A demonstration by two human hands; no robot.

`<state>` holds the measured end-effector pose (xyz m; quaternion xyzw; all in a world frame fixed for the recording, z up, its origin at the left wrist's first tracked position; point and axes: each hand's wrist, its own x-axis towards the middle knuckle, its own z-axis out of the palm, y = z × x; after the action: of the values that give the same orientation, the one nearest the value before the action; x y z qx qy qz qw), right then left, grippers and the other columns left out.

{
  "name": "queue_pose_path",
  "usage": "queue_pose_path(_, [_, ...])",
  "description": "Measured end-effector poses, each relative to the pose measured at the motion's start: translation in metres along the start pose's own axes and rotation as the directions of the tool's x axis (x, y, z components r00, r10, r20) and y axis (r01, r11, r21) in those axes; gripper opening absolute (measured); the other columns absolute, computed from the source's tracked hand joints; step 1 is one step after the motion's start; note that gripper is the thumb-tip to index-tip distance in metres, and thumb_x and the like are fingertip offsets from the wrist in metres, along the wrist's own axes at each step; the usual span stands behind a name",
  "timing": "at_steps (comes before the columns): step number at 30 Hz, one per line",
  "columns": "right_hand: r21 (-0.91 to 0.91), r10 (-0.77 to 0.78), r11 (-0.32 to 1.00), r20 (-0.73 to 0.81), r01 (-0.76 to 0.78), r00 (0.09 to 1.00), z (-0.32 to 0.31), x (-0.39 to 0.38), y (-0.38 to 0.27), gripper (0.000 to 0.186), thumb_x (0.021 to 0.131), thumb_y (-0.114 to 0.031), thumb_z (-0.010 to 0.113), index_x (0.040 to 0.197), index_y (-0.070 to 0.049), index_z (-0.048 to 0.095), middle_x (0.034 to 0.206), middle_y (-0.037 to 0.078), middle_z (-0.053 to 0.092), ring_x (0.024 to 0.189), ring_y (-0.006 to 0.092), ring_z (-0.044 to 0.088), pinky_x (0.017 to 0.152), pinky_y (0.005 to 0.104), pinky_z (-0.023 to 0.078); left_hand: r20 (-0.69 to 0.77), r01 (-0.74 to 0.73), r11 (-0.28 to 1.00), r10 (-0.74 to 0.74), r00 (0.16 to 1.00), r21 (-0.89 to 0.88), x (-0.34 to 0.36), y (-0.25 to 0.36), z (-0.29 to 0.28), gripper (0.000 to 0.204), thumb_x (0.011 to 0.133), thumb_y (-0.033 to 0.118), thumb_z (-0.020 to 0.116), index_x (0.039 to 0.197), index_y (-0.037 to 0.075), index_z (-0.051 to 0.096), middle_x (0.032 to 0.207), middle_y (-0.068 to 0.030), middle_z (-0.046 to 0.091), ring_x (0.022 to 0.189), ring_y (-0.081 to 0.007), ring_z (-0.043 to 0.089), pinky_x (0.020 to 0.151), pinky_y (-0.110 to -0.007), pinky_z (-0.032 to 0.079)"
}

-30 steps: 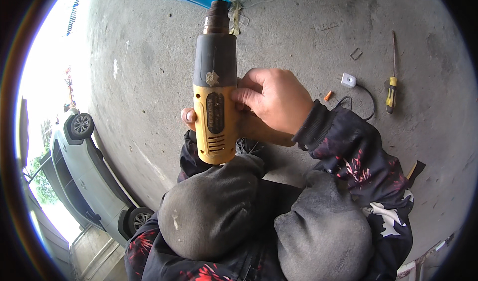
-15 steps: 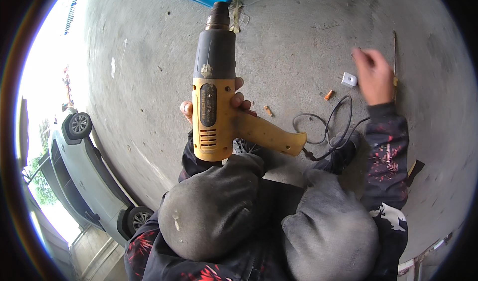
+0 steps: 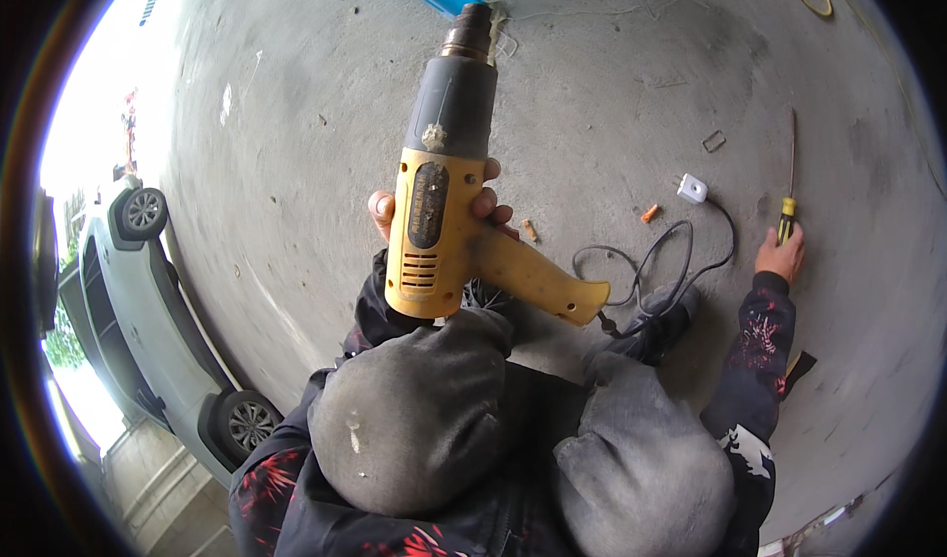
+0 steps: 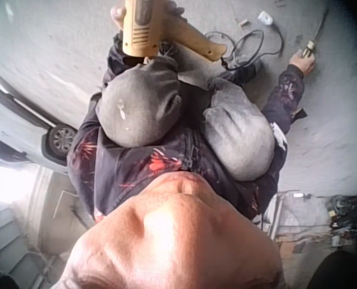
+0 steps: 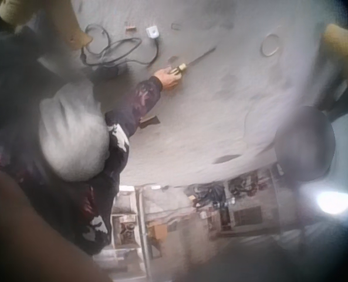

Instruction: The person sits on the floor and uses a screwdriver to unscrew and remove screws from the casing of a yellow heat gun. They rotate the tool to access different screws and continue disassembling the device.

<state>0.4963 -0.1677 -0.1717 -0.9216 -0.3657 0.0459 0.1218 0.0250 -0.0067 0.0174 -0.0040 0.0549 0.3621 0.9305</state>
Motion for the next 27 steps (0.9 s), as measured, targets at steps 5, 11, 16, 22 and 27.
queue_pose_path(5, [0.335, -0.035, 0.939, -0.144, 0.082, 0.989, -0.066, -0.002, -0.037, 0.038, 0.085, -0.024, 0.073, 0.114, -0.002, 0.064, 0.098, 0.012, 0.070, 0.079, 0.0216, 0.065, 0.071, 0.0330, 0.052, 0.019, -0.027, 0.999, 0.026, 0.999, 0.023, -0.007, 0.009, -0.005, 0.092, 0.071, 0.038, 0.069, 0.140, -0.008, 0.029, 0.114, -0.0260, 0.062, 0.118, -0.0408, 0.055, 0.107, -0.054, 0.039])
queue_pose_path(11, [0.864, -0.187, 0.499, 0.039, 0.061, 0.982, -0.207, -0.022, -0.113, 0.032, 0.089, -0.010, 0.062, 0.119, 0.001, 0.056, 0.096, 0.011, 0.060, 0.061, 0.0093, 0.052, 0.055, 0.0202, 0.043, -0.003, -0.069, 0.996, 0.070, 0.998, 0.064, -0.006, -0.004, -0.013, 0.093, 0.069, 0.041, 0.069, 0.139, -0.007, 0.030, 0.114, -0.0245, 0.062, 0.119, -0.0399, 0.055, 0.108, -0.053, 0.038])
queue_pose_path(16, [0.928, -0.518, 0.336, 0.039, 0.161, 0.855, -0.246, -0.037, -0.156, 0.036, 0.084, -0.017, 0.063, 0.115, -0.001, 0.053, 0.107, 0.020, 0.056, 0.059, 0.0123, 0.051, 0.051, 0.0218, 0.043, -0.038, -0.084, 0.993, 0.087, 0.995, 0.082, -0.007, -0.002, -0.015, 0.093, 0.069, 0.040, 0.069, 0.139, -0.007, 0.031, 0.111, -0.0247, 0.063, 0.116, -0.0412, 0.057, 0.106, -0.053, 0.041])
queue_pose_path(22, [0.918, -0.658, 0.344, 0.085, 0.198, 0.748, -0.241, -0.043, -0.193, 0.035, 0.082, -0.018, 0.066, 0.110, -0.002, 0.053, 0.106, 0.019, 0.056, 0.057, 0.0124, 0.052, 0.050, 0.0235, 0.044, 0.043, -0.084, 0.994, 0.081, 0.996, 0.070, -0.005, 0.002, -0.018, 0.093, 0.069, 0.039, 0.069, 0.138, -0.010, 0.030, 0.112, -0.0282, 0.062, 0.114, -0.0427, 0.058, 0.107, -0.058, 0.037])
queue_pose_path(27, [0.900, -0.601, 0.399, 0.113, 0.175, 0.791, -0.243, -0.044, -0.207, 0.034, 0.080, -0.018, 0.068, 0.107, -0.003, 0.055, 0.106, 0.017, 0.057, 0.057, 0.0103, 0.053, 0.052, 0.0219, 0.045, 0.025, -0.087, 0.993, 0.085, 0.996, 0.076, -0.007, 0.006, -0.014, 0.093, 0.069, 0.039, 0.069, 0.138, -0.010, 0.030, 0.113, -0.0284, 0.061, 0.114, -0.0424, 0.058, 0.107, -0.062, 0.034])
